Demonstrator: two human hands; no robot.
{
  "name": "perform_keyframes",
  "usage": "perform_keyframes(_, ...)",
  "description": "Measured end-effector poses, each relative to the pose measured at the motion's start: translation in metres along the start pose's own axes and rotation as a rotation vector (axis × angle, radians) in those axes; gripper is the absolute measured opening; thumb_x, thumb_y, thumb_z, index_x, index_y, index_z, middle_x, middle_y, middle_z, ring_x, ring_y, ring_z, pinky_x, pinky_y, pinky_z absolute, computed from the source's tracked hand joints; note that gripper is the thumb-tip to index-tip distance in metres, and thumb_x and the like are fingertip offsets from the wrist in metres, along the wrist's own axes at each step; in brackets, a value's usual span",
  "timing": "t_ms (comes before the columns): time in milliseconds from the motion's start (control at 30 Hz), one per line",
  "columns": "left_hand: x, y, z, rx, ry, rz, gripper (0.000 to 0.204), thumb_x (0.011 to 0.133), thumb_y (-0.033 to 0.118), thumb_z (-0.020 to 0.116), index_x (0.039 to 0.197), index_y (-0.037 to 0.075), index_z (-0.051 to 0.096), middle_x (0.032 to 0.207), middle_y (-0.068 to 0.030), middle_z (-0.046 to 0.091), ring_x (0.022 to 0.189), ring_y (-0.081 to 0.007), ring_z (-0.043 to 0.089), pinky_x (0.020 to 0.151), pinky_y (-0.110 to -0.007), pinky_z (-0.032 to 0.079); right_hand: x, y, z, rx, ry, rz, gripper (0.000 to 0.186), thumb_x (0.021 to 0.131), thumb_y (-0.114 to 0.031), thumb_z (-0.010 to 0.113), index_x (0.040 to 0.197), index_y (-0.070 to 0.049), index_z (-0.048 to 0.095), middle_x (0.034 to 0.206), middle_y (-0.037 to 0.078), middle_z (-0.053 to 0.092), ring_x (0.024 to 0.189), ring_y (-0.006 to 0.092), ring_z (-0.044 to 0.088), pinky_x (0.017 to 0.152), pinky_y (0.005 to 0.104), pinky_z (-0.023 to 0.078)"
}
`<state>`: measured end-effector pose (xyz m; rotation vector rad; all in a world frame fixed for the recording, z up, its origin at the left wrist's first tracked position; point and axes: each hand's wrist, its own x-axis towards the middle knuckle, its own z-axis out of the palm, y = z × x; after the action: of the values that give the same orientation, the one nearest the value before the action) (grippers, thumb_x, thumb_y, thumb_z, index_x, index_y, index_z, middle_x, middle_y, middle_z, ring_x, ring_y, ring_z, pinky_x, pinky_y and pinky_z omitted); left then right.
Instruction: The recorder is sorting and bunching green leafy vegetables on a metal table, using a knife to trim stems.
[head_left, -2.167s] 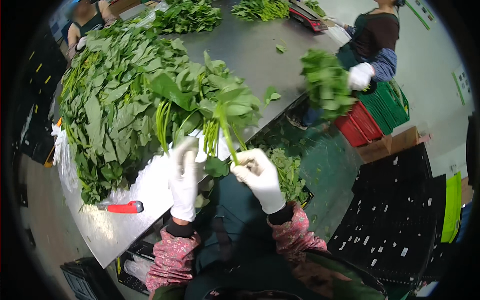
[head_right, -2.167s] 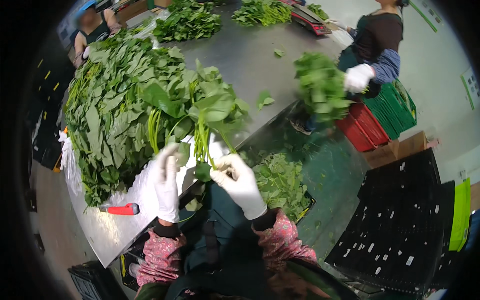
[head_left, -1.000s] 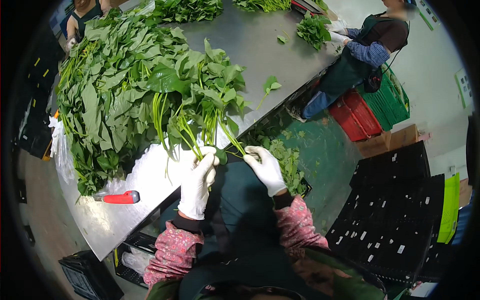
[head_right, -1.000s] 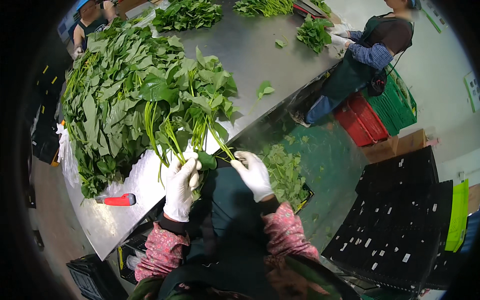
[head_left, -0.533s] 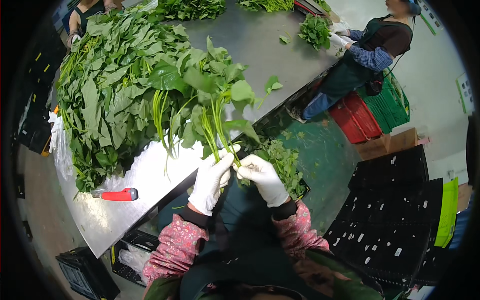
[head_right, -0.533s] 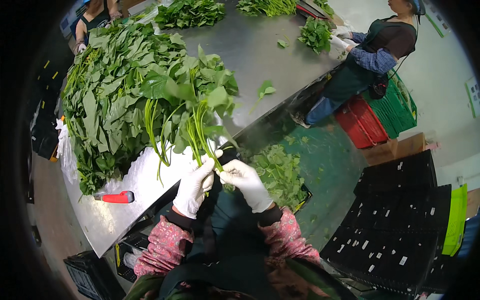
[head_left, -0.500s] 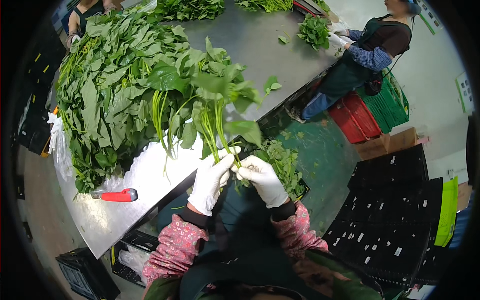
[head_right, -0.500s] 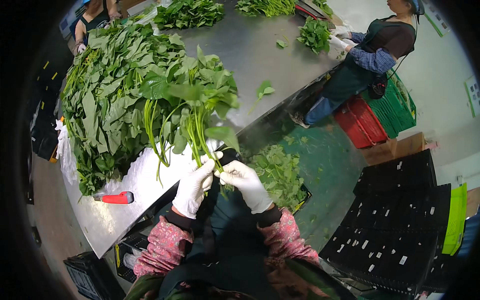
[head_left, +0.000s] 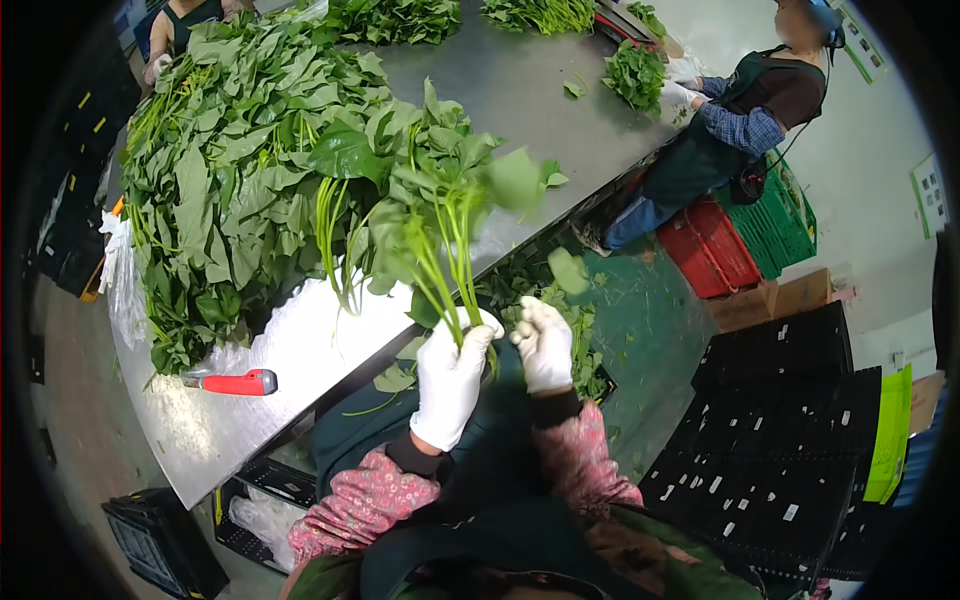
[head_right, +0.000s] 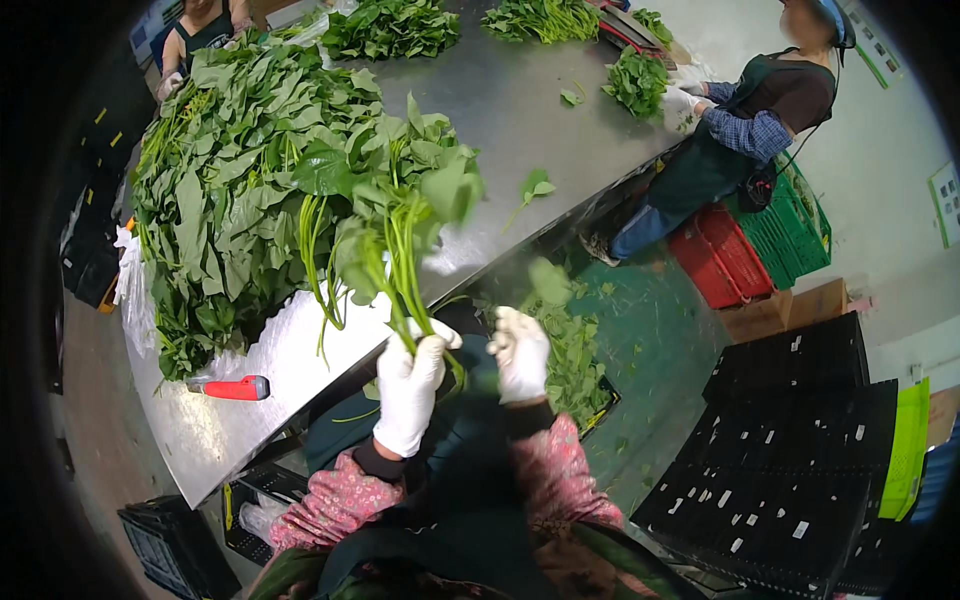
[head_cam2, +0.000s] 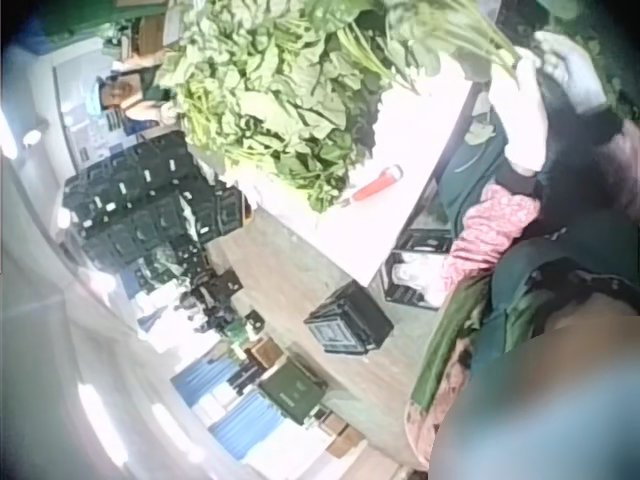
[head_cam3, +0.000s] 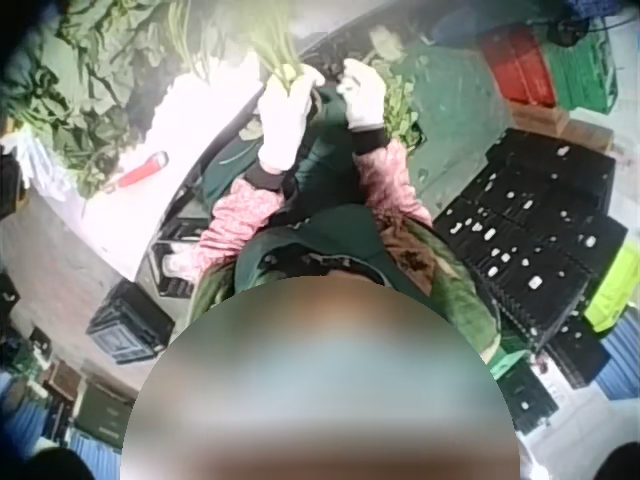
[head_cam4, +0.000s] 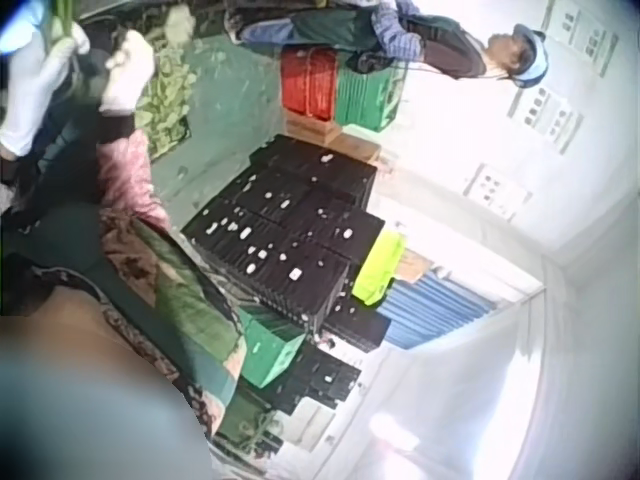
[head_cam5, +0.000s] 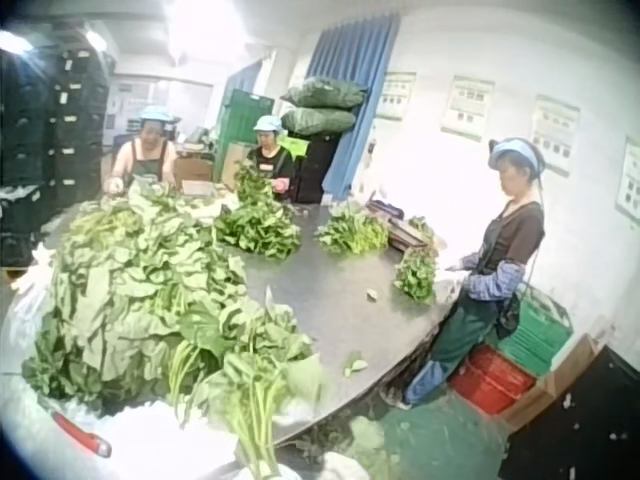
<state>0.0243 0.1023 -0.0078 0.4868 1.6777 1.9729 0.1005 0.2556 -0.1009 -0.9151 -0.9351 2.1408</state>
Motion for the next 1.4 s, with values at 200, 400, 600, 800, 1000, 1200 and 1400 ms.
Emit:
perform_keyframes(200, 0.004, 0.024, -0.024, 0.184, 0.018, 0.174, 0.013, 0.098, 0.009, 0.054, 0.106, -0.001, 0.059, 0.079, -0.0028, 0.061, 0.064, -0.0078, 0.051, 0.057, -0.024, 0.042, 0.011, -0.001, -0.058, -0.887, 0.265, 0.054, 0.036, 0.096, -0.020, 0.062, 0.123, 0.003, 0.059, 0.102, 0.006, 0.067, 0.082, 0.0118, 0.062, 0.071, 0.0254, 0.051)
perform_keyframes(400, 0.000, -0.012, -0.052, 0.955, 0.268, 0.424, 0.027, 0.094, 0.017, 0.059, 0.119, 0.005, 0.060, 0.080, -0.0125, 0.065, 0.068, -0.0299, 0.064, 0.061, -0.038, 0.050, -0.037, -0.031, 0.023, -0.684, -0.156, -0.155, 0.025, 0.094, -0.014, 0.061, 0.112, 0.003, 0.066, 0.099, 0.005, 0.070, 0.074, 0.0089, 0.061, 0.068, 0.0220, 0.049)
perform_keyframes(600, -0.005, -0.006, -0.047, 1.204, 0.178, 0.407, 0.048, 0.082, 0.008, 0.059, 0.129, -0.001, 0.055, 0.096, -0.0117, 0.061, 0.077, -0.0262, 0.065, 0.062, -0.035, 0.053, -0.081, -0.024, 0.113, -0.935, -0.426, -0.463, 0.009, 0.090, -0.009, 0.067, 0.088, -0.001, 0.069, 0.069, 0.000, 0.060, 0.061, 0.0041, 0.051, 0.056, 0.0207, 0.042)
perform_keyframes(800, -0.006, -0.034, -0.055, 0.833, 0.158, 0.494, 0.057, 0.080, 0.000, 0.054, 0.137, -0.003, 0.047, 0.092, -0.0136, 0.059, 0.076, -0.0274, 0.062, 0.064, -0.034, 0.052, -0.072, -0.003, 0.113, -0.803, -0.330, -0.179, 0.015, 0.089, -0.012, 0.070, 0.083, 0.000, 0.064, 0.070, 0.001, 0.061, 0.063, 0.0049, 0.053, 0.059, 0.0219, 0.044)
perform_keyframes(1000, -0.007, -0.004, -0.059, -0.528, 0.044, -0.283, 0.033, 0.094, 0.006, 0.057, 0.127, 0.002, 0.052, 0.074, 0.0070, 0.045, 0.056, 0.0006, 0.036, 0.048, -0.016, 0.027, -0.072, 0.015, 0.098, -0.703, -0.260, -0.489, 0.008, 0.085, -0.004, 0.071, 0.089, 0.001, 0.066, 0.077, 0.006, 0.066, 0.068, 0.0064, 0.058, 0.063, 0.0235, 0.048)
perform_keyframes(1200, -0.008, 0.024, -0.047, -0.646, 0.222, -0.086, 0.023, 0.094, 0.008, 0.063, 0.115, 0.004, 0.055, 0.086, 0.0020, 0.054, 0.065, -0.0034, 0.048, 0.054, -0.018, 0.038, -0.096, 0.012, 0.112, -0.450, -0.314, -0.446, 0.005, 0.092, -0.004, 0.063, 0.094, 0.000, 0.065, 0.089, 0.004, 0.067, 0.076, 0.0080, 0.060, 0.071, 0.0248, 0.049)
perform_keyframes(1400, -0.001, 0.014, -0.057, -0.774, 0.348, 0.057, 0.025, 0.101, 0.029, 0.055, 0.109, 0.005, 0.057, 0.082, 0.0017, 0.053, 0.057, -0.0048, 0.035, 0.051, -0.019, 0.030, -0.109, 0.002, 0.129, -0.389, -0.303, -0.551, 0.005, 0.086, -0.001, 0.060, 0.086, 0.001, 0.064, 0.093, 0.011, 0.067, 0.077, 0.0133, 0.060, 0.071, 0.0275, 0.049)
